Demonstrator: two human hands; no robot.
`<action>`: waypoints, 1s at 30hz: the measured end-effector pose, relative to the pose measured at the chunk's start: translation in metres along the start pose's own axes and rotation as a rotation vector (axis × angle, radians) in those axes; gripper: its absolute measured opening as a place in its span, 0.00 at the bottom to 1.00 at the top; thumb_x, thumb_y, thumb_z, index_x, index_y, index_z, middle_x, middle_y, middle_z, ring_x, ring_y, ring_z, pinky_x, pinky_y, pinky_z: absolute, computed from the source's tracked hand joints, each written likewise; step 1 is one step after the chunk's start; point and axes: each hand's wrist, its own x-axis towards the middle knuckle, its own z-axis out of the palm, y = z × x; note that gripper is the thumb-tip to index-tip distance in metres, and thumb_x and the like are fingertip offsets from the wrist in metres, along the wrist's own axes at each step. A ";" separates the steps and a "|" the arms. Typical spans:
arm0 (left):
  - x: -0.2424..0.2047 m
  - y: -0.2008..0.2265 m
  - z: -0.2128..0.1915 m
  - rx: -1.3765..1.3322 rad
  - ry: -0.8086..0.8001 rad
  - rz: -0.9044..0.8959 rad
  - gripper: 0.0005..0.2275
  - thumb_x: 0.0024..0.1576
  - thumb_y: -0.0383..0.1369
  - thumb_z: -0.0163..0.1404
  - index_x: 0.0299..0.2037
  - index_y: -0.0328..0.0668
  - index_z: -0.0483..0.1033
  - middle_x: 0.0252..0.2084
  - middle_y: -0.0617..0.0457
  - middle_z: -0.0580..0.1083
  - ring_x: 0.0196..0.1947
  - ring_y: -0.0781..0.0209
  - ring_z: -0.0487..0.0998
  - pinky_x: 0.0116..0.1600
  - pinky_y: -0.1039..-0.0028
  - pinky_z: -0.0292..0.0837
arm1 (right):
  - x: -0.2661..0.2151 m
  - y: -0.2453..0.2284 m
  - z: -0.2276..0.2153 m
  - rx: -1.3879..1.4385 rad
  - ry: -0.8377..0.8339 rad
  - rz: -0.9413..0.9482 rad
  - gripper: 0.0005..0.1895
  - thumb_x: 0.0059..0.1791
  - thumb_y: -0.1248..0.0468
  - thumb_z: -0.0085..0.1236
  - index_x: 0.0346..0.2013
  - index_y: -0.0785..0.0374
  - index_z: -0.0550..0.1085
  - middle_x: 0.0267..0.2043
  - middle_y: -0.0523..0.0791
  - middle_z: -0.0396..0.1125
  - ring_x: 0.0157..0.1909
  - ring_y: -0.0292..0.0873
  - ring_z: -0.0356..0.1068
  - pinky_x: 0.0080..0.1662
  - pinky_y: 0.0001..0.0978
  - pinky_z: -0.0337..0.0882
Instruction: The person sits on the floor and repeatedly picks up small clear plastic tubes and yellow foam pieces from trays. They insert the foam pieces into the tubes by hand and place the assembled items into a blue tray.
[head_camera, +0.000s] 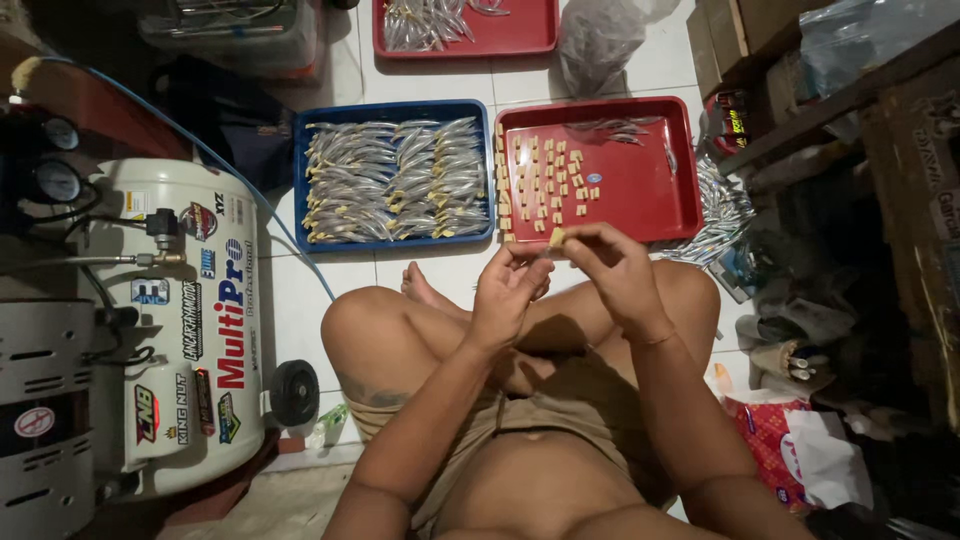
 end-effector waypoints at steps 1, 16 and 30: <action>-0.001 0.006 0.003 0.000 0.001 0.001 0.09 0.61 0.22 0.55 0.49 0.31 0.71 0.33 0.49 0.71 0.24 0.73 0.68 0.29 0.84 0.64 | -0.001 -0.009 0.007 0.000 -0.001 0.000 0.12 0.52 0.67 0.63 0.49 0.69 0.78 0.40 0.48 0.73 0.42 0.39 0.73 0.48 0.35 0.77; -0.001 0.019 0.015 -0.033 -0.018 -0.062 0.09 0.62 0.23 0.54 0.50 0.31 0.71 0.33 0.48 0.69 0.22 0.72 0.65 0.28 0.83 0.63 | 0.007 -0.023 0.017 0.146 0.117 0.081 0.16 0.59 0.57 0.51 0.48 0.67 0.78 0.47 0.50 0.74 0.48 0.43 0.73 0.45 0.32 0.78; -0.012 0.042 0.012 -0.192 -0.187 -0.434 0.09 0.68 0.39 0.46 0.50 0.44 0.67 0.26 0.45 0.68 0.11 0.61 0.70 0.12 0.83 0.58 | 0.009 0.031 0.012 0.366 -0.008 -0.096 0.06 0.46 0.75 0.67 0.32 0.75 0.77 0.36 0.55 0.68 0.35 0.43 0.72 0.37 0.33 0.75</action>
